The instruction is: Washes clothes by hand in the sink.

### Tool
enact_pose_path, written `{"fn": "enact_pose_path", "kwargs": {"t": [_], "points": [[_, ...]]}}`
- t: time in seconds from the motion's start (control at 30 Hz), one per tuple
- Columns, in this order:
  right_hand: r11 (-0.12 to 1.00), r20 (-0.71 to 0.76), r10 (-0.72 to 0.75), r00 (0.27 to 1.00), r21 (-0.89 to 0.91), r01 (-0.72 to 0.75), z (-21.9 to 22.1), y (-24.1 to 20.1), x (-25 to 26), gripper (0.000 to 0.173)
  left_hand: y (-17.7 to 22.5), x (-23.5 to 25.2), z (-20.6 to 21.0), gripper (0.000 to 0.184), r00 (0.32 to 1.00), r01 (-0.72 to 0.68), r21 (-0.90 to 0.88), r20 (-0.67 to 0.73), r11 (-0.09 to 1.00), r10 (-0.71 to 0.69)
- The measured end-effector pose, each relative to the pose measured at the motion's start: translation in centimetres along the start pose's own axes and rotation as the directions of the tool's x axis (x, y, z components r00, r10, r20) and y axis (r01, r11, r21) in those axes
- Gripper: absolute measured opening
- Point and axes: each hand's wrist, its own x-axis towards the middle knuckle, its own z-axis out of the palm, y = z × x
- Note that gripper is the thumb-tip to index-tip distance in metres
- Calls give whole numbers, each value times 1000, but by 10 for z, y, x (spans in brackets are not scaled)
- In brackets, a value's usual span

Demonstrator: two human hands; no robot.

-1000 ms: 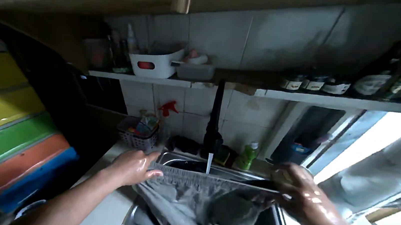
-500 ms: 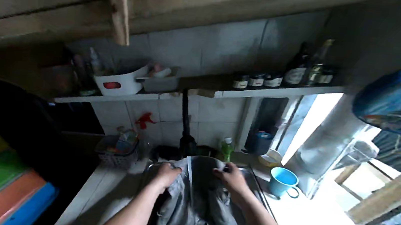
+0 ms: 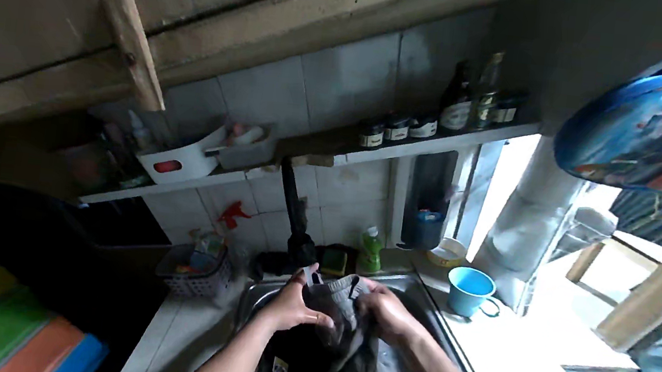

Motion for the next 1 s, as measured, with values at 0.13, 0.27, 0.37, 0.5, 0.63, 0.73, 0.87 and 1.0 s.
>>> {"fn": "enact_pose_path", "kwargs": {"t": [0.13, 0.27, 0.37, 0.5, 0.63, 0.73, 0.87, 1.0], "points": [[983, -20, -80, 997, 164, 82, -18, -21, 3, 37, 14, 3, -14, 74, 988, 157, -147, 19, 977, -156], [973, -325, -80, 942, -232, 3, -15, -10, 22, 39, 12, 6, 7, 61, 935, 233, -492, -125, 839, -333], [745, -461, -158, 873, -636, -201, 24, 16, 25, 51, 13, 10, 34, 49, 825, 259, -622, -256, 739, -504], [803, -340, -124, 932, -586, -107, 87, 46, 12, 71, 31, 2, 39, 69, 844, 276, -720, -136, 637, -519], [980, -230, -142, 963, -171, 103, 86, 68, -17, 95, 5, -2, 23, 83, 851, 282, -557, -230, 781, -472], [771, -276, -287, 917, -635, 51, 56, 102, -38, 124, 8, -6, 24, 73, 829, 249, -586, -282, 771, -482], [591, -414, -211, 885, -776, -222, 35, 160, -34, 130, 36, -20, 39, 70, 787, 144, -776, -287, 615, -546], [751, -534, -173, 828, -615, -240, 32, 124, -6, 52, 20, -55, 42, 29, 712, -95, -929, -314, 357, -628]]}}
